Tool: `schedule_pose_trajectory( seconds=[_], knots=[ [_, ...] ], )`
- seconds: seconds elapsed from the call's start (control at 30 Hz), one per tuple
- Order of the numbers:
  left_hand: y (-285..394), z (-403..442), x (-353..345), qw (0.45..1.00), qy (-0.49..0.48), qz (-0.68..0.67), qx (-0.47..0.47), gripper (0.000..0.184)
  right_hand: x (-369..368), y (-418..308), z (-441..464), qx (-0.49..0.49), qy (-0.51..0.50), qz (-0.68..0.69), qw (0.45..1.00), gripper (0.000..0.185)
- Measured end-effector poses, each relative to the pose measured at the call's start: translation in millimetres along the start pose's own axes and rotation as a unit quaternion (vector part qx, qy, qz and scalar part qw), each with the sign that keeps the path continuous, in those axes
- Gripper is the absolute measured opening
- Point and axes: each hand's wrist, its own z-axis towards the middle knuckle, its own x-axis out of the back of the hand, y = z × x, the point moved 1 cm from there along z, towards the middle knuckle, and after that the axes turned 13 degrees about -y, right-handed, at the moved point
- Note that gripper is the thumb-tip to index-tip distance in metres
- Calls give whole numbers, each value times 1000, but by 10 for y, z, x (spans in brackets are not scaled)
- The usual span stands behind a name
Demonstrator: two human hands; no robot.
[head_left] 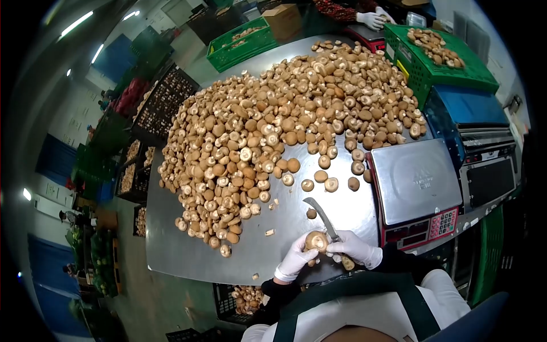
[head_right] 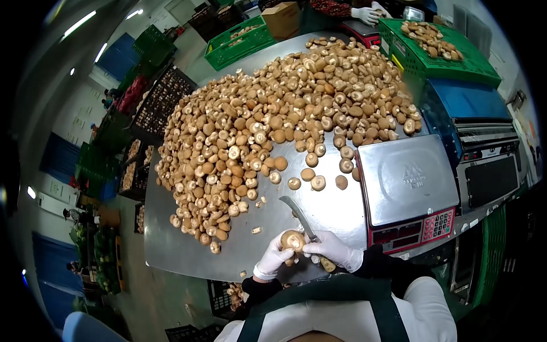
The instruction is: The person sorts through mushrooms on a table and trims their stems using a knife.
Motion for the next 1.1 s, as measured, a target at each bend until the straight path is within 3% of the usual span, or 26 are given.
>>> schedule_pose_trajectory(
  seconds=[0.07, 0.2, 0.27, 0.4, 0.6, 0.73, 0.9, 1.0, 1.1],
  knots=[
    [-115, -31, 46, 998, -26, -59, -19, 62, -1, -21, -6, -10, -27, 26, 999, 20],
    [-121, -108, -67, 994, 10, -90, -63, 62, -5, -9, -6, -32, -44, 71, 996, 23],
    [-172, -151, -97, 978, 44, -182, -92, 62, 16, 18, -14, -35, -37, 60, 997, 23],
    [-320, -201, -77, 955, 77, -279, -64, 59, 114, 136, -22, -43, -20, 61, 997, 23],
    [-309, -52, -112, 995, 18, -88, -32, 50, -31, 7, -46, -72, 23, 58, 995, 24],
    [-247, 38, -237, 994, 96, -21, -45, 46, 88, 206, 30, -63, 49, 81, 994, 23],
    [-318, 91, 12, 998, 56, -30, 1, 39, 130, 223, 36, -18, 43, 81, 996, 28],
    [-273, 299, 176, 982, 152, -107, 44, 28, 277, 310, 25, -15, 62, 51, 997, 35],
    [-47, 619, 453, 979, 176, -34, 101, 26, 467, 458, -114, -35, 122, -21, 992, 28]
  ],
)
